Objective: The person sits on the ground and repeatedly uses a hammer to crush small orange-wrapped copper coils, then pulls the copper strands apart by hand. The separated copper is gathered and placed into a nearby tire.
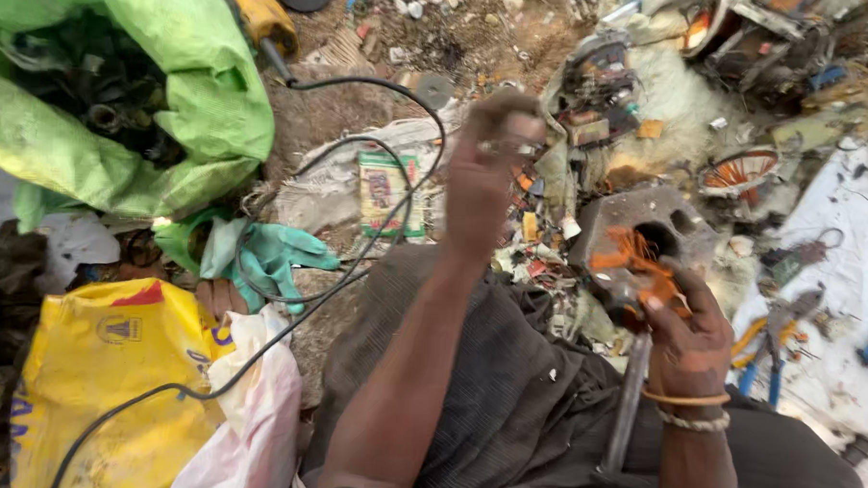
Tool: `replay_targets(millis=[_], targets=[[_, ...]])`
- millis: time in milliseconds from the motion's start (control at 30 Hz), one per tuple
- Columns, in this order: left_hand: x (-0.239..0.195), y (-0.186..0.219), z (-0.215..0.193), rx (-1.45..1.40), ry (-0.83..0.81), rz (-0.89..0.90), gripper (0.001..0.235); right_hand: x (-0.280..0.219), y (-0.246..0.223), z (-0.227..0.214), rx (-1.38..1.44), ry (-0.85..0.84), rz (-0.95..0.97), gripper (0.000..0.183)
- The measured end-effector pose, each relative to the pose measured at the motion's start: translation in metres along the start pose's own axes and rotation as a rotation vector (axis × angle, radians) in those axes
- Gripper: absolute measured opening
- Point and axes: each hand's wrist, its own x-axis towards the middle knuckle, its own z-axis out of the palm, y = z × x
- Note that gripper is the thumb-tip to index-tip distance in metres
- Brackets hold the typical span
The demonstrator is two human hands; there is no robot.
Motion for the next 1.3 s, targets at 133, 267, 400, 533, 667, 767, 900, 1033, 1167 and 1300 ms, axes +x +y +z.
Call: replay_targets(millis=[133,267,400,533,667,767,900,1033,1167,1300], targets=[[-0.03,-0.079,0.045,0.358,-0.588,-0.195,0.046,0.007,-0.013,0.003,-0.042,0.017,-0.112,0.051],[-0.045,-0.088,0.043,0.432,-0.649,-0.419,0.037,0.0,-0.017,-0.001,-0.033,0.08,-0.056,0.043],[-0.041,-0.092,0.042,0.228,-0.518,-0.423,0.038,-0.001,-0.014,0.0,-0.005,0.171,-0.136,0.033],[-0.037,-0.089,0.041,0.343,-0.449,-0.313,0.03,-0.007,-0.008,0.003,0.033,0.242,-0.196,0.027],[-0.031,-0.068,0.043,0.5,-0.618,0.263,0.033,-0.004,-0.01,0.001,-0.126,0.137,-0.176,0.021],[-0.035,-0.058,0.053,0.528,-0.725,-0.072,0.023,-0.006,-0.013,-0.001,-0.14,0.08,-0.178,0.019],[-0.04,-0.055,0.056,0.534,-0.737,-0.322,0.016,-0.003,-0.013,0.002,0.068,0.144,-0.232,0.017],[-0.043,-0.061,0.053,0.616,-0.848,-0.097,0.013,0.0,-0.006,0.003,0.391,0.235,-0.23,0.017],[-0.045,-0.062,0.052,0.598,-0.837,-0.222,0.022,0.003,-0.004,0.004,0.311,0.217,-0.21,0.02],[-0.043,-0.062,0.054,0.586,-0.796,-0.108,0.029,0.001,-0.01,0.007,0.229,0.149,-0.154,0.028]])
